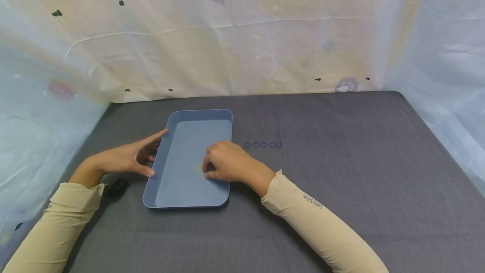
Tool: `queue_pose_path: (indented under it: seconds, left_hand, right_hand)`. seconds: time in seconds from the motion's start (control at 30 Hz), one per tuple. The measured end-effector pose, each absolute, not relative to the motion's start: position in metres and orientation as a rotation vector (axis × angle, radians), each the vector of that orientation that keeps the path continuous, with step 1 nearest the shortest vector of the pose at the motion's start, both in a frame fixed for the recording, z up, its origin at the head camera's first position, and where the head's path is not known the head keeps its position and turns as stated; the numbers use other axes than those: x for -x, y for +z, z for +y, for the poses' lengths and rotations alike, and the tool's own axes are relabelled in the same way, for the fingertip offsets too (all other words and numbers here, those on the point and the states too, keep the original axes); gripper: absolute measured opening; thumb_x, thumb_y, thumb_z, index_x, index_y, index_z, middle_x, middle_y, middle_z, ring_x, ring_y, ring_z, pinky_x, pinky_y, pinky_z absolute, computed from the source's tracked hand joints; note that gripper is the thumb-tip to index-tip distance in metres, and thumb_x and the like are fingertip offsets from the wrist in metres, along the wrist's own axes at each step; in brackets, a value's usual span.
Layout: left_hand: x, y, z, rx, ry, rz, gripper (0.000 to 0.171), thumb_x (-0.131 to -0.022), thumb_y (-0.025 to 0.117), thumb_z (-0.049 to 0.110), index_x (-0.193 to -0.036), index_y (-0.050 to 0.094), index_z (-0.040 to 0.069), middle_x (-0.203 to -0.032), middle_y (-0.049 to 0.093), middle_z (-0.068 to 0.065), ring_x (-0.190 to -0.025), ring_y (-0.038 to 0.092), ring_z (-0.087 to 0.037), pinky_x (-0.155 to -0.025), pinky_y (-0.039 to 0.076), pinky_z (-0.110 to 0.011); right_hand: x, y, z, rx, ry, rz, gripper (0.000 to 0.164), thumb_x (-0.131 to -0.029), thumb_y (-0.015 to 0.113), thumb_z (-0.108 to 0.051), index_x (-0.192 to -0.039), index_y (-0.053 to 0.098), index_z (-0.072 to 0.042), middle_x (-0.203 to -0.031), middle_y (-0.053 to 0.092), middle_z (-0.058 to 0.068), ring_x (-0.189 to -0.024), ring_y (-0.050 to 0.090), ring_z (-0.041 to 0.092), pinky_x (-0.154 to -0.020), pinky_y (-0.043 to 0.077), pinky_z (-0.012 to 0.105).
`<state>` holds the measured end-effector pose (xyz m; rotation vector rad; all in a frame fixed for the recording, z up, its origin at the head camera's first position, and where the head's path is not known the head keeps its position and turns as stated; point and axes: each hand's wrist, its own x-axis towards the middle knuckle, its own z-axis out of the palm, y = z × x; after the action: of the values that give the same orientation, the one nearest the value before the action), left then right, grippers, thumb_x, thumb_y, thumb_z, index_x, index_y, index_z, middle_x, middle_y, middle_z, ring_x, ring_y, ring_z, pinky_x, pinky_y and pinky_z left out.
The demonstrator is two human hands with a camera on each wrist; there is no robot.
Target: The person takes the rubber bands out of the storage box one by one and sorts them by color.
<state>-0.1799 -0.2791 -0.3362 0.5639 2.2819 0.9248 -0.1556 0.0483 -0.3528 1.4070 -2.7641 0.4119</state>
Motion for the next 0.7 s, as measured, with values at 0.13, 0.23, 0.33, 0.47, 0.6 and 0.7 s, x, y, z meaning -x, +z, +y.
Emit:
queue_pose_path:
  seconds: [0.13, 0.23, 0.33, 0.47, 0.6, 0.7]
  left_hand:
    - [0.1789, -0.3351, -0.2787, -0.563, 0.922, 2.284, 0.119, -0.082, 0.083, 0.029, -0.160, -0.007, 0.033, -0.161, 0.020, -0.026, -0.133, 0.043, -0.043, -0.099, 0.047, -0.054]
    - [0.1791, -0.3351, -0.2789, -0.566, 0.924, 2.285, 0.119, -0.082, 0.083, 0.029, -0.161, -0.007, 0.032, -0.161, 0.019, -0.026, -0.133, 0.043, -0.044, -0.100, 0.046, -0.055]
    - [0.1798, -0.3354, -0.2792, -0.570, 0.926, 2.281, 0.119, -0.082, 0.083, 0.029, -0.160, -0.007, 0.033, -0.161, 0.019, -0.026, -0.134, 0.042, -0.044, -0.100, 0.045, -0.055]
    - [0.1808, -0.3364, -0.2800, -0.570, 0.929, 2.277, 0.118, -0.083, 0.082, 0.030, -0.160, -0.007, 0.033, -0.162, 0.018, -0.025, -0.135, 0.040, -0.045, -0.101, 0.045, -0.054]
    - [0.1815, -0.3378, -0.2809, -0.578, 0.933, 2.278, 0.118, -0.083, 0.082, 0.030, -0.161, -0.006, 0.032, -0.163, 0.016, -0.024, -0.137, 0.039, -0.045, -0.101, 0.045, -0.053]
    - [0.1816, -0.3389, -0.2812, -0.592, 0.935, 2.276, 0.118, -0.083, 0.082, 0.030, -0.161, -0.007, 0.031, -0.162, 0.016, -0.024, -0.136, 0.039, -0.044, -0.102, 0.044, -0.053]
  right_hand:
    - [0.1559, -0.3531, 0.0479, -1.409, 0.425, -2.759, 0.009, -0.084, 0.080, -0.034, -0.088, 0.079, -0.026, -0.087, 0.067, -0.012, -0.084, 0.056, 0.008, -0.084, 0.047, 0.031]
    - [0.1559, -0.3529, 0.0481, -1.407, 0.434, -2.750, 0.008, -0.084, 0.080, -0.034, -0.086, 0.078, -0.026, -0.085, 0.066, -0.013, -0.084, 0.056, 0.008, -0.084, 0.047, 0.032]
    - [0.1556, -0.3524, 0.0493, -1.399, 0.449, -2.748, 0.007, -0.084, 0.080, -0.033, -0.084, 0.077, -0.026, -0.083, 0.065, -0.013, -0.083, 0.056, 0.008, -0.084, 0.047, 0.032]
    - [0.1555, -0.3516, 0.0509, -1.389, 0.474, -2.748, 0.008, -0.084, 0.080, -0.033, -0.083, 0.077, -0.026, -0.081, 0.064, -0.013, -0.082, 0.055, 0.008, -0.082, 0.047, 0.031]
    - [0.1559, -0.3509, 0.0526, -1.386, 0.503, -2.727, 0.007, -0.085, 0.080, -0.033, -0.082, 0.077, -0.026, -0.081, 0.065, -0.014, -0.082, 0.056, 0.007, -0.082, 0.047, 0.030]
    - [0.1562, -0.3499, 0.0547, -1.385, 0.531, -2.704, 0.007, -0.085, 0.080, -0.032, -0.081, 0.078, -0.026, -0.082, 0.066, -0.014, -0.082, 0.058, 0.005, -0.083, 0.048, 0.030]
